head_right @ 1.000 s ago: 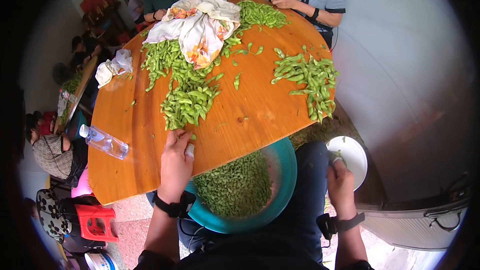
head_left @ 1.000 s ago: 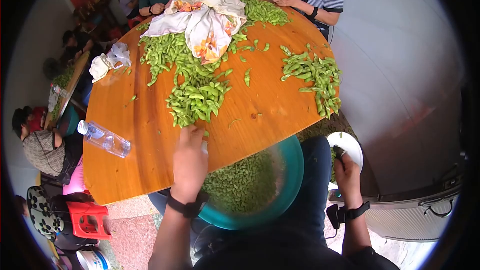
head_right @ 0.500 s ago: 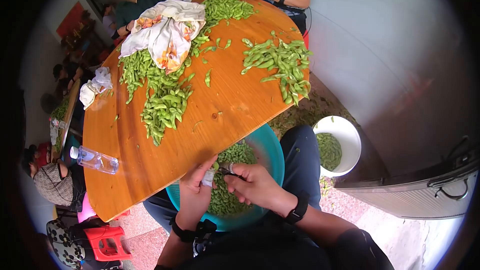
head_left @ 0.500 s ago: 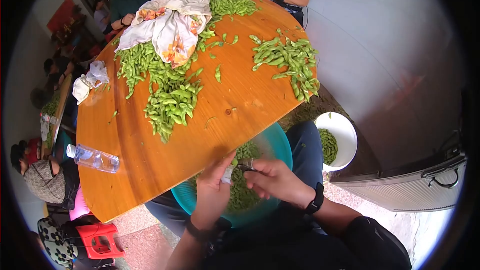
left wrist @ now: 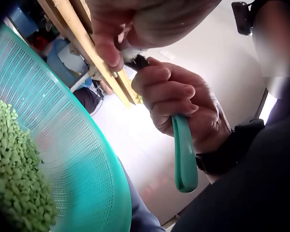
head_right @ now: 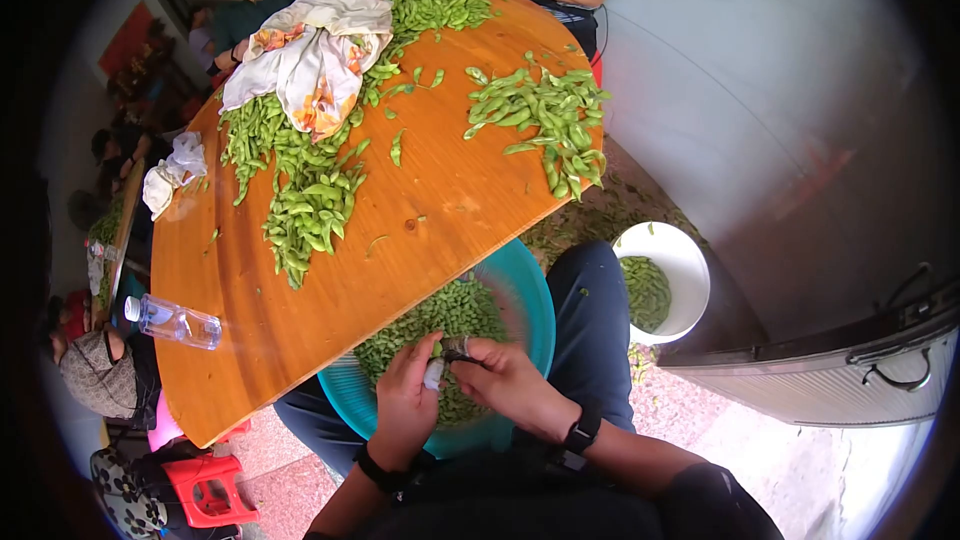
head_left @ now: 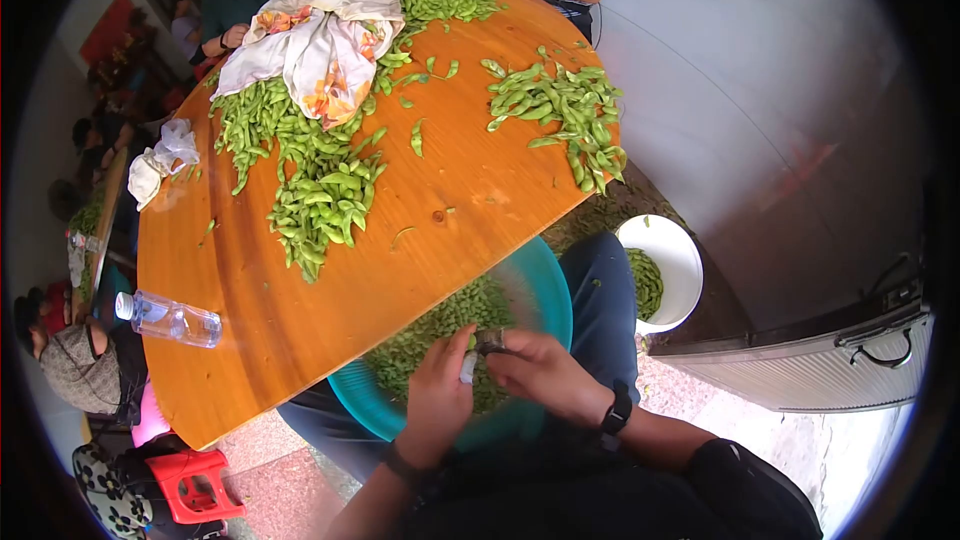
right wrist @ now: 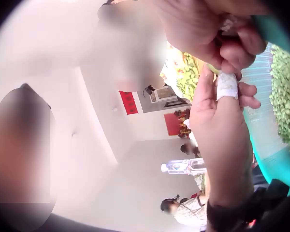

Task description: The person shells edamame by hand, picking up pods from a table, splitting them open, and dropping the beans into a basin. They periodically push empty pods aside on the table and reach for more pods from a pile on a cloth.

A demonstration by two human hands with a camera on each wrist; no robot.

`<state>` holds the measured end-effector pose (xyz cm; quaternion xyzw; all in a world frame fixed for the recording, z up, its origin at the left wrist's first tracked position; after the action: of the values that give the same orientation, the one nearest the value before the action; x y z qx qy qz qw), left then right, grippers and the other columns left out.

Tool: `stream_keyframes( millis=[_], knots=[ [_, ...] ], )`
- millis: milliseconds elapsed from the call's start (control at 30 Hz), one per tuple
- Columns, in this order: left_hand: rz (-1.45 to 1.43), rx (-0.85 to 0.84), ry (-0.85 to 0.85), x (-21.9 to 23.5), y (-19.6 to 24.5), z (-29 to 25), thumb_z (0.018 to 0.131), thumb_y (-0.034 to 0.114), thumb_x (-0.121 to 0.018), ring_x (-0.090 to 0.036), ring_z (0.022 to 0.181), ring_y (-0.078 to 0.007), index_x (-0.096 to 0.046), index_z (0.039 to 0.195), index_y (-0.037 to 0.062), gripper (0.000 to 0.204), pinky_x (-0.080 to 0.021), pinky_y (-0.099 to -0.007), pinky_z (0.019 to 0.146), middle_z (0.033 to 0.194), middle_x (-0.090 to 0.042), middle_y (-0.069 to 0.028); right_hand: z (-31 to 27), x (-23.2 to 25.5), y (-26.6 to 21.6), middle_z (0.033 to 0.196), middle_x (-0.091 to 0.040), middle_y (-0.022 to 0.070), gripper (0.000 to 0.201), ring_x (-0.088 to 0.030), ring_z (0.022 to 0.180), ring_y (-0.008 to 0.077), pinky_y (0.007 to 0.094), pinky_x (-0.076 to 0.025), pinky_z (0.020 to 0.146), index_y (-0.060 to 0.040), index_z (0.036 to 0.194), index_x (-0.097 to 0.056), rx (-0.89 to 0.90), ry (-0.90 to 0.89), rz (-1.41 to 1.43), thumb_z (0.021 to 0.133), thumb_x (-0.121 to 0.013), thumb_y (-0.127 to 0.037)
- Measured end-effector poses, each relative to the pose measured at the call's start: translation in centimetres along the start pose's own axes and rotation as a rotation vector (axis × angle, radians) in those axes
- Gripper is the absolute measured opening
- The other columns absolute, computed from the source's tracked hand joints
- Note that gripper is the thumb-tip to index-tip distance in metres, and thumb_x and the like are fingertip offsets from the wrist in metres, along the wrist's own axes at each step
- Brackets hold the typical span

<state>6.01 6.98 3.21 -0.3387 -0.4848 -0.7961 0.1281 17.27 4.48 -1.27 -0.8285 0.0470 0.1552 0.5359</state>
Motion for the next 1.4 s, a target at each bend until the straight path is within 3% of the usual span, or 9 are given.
stream_keyframes(
  millis=[267, 333, 500, 567, 667, 900, 1233, 1333, 1400],
  knots=[
    [-0.192, 0.118, 0.019, -0.9, -1.9, -0.6, 0.084, -0.006, -0.043, -0.061, 0.062, -0.0136, -0.058, 0.124, 0.0037, 0.044, -0.05, -0.0257, 0.055, 0.091, -0.062, -0.0097, 0.7, 0.0, 2.5, 0.074, -0.052, -0.0056, 0.008, -0.042, 0.058, 0.0023, 0.0186, -0.03, 0.05, -0.0086, 0.096, -0.059, -0.151, 0.0, 0.237, 0.096, -0.054, -0.015],
    [-0.521, 0.384, -0.07, -2.1, -4.4, -1.6, 0.088, -0.005, -0.039, -0.059, 0.062, -0.0109, -0.059, 0.123, 0.0039, 0.042, -0.048, -0.0234, 0.054, 0.086, -0.062, -0.0066, 0.7, 0.2, 2.8, 0.074, -0.052, -0.0057, 0.009, -0.042, 0.058, 0.0024, 0.0187, -0.03, 0.05, -0.0086, 0.097, -0.06, -0.176, 0.0, 0.238, 0.096, -0.053, -0.015],
    [-0.789, 0.567, -0.133, -3.2, -6.1, -1.3, 0.096, 0.007, -0.04, -0.057, 0.061, -0.0124, -0.056, 0.12, 0.0014, 0.029, -0.046, -0.0242, 0.052, 0.079, -0.061, -0.0075, 0.8, 0.5, 2.5, 0.071, -0.052, -0.0053, 0.014, -0.044, 0.059, 0.0037, 0.0193, -0.034, 0.052, -0.0074, 0.101, -0.064, -0.177, 0.024, 0.123, 0.095, -0.053, -0.013],
    [-0.953, 0.661, -0.148, -3.6, -6.4, -1.6, 0.099, 0.013, -0.04, -0.056, 0.06, -0.014, -0.053, 0.116, -0.0007, 0.026, -0.046, -0.0262, 0.053, 0.077, -0.06, -0.008, 0.9, 0.0, -0.5, 0.072, -0.06, 0.0005, 0.01, -0.053, 0.062, 0.0086, 0.0236, -0.042, 0.056, -0.0023, 0.097, -0.06, 0.245, -0.003, -0.282, 0.094, -0.052, -0.005],
    [-1.056, 0.732, -0.123, -3.8, -6.3, -1.8, 0.099, 0.013, -0.038, -0.052, 0.056, -0.0155, -0.052, 0.109, -0.0007, 0.023, -0.042, -0.0276, 0.052, 0.071, -0.055, -0.006, 0.2, -1.1, -1.8, 0.077, -0.066, 0.0044, 0.013, -0.059, 0.069, 0.0111, 0.0272, -0.047, 0.064, 0.0007, 0.099, -0.061, 0.441, -0.004, -0.432, 0.094, -0.05, 0.0],
    [-1.255, 0.774, -0.153, -5.3, -7.4, -2.4, 0.093, 0.006, -0.04, -0.05, 0.064, -0.0156, -0.053, 0.11, 0.0005, 0.021, -0.039, -0.0286, 0.056, 0.077, -0.055, -0.0063, 0.5, -1.0, -1.4, 0.079, -0.068, 0.0088, 0.013, -0.063, 0.074, 0.0117, 0.0277, -0.049, 0.068, 0.0, 0.095, -0.063, 0.322, 0.042, -0.328, 0.093, -0.05, 0.0],
    [-1.03, 0.668, -0.316, -4.6, -6.5, -2.9, 0.095, 0.007, -0.046, -0.056, 0.09, -0.0154, -0.051, 0.122, 0.0004, 0.028, -0.045, -0.0285, 0.079, 0.103, -0.058, -0.0069, -0.3, 0.9, -1.4, 0.072, -0.058, 0.0024, 0.014, -0.048, 0.066, 0.0047, 0.0237, -0.042, 0.058, -0.0006, 0.103, -0.064, 0.367, 0.209, -0.322, 0.092, -0.056, -0.002],
    [-0.546, 0.275, -0.398, -2.0, -3.9, -1.5, 0.09, 0.007, -0.055, -0.055, 0.111, -0.0154, -0.058, 0.122, 0.0068, 0.032, -0.044, -0.0294, 0.091, 0.116, -0.062, -0.0042, -2.0, 5.7, -3.7, 0.077, -0.054, -0.005, 0.02, -0.046, 0.067, 0.0034, 0.0212, -0.041, 0.057, -0.0012, 0.112, -0.065, 0.395, 0.398, -0.238, 0.094, -0.056, -0.003],
    [-0.259, 0.117, -0.349, 1.4, -2.9, -0.6, 0.088, 0.007, -0.058, -0.057, 0.107, -0.015, -0.062, 0.115, 0.0064, 0.027, -0.045, -0.0288, 0.088, 0.114, -0.064, -0.0051, -3.2, 12.3, -3.2, 0.071, -0.052, -0.0052, 0.009, -0.044, 0.062, 0.0032, 0.0209, -0.036, 0.053, -0.0029, 0.088, -0.061, 0.425, 0.582, -0.299, 0.094, -0.055, -0.005]
  ],
)
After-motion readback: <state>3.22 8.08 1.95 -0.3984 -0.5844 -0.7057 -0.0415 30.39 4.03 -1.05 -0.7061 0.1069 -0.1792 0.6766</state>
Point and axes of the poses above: each hand's wrist, its own z-axis towards the middle knuckle, its own x-axis out of the back of the hand, y = z × x, the point moved 9 cm from there along z, towards the middle knuckle
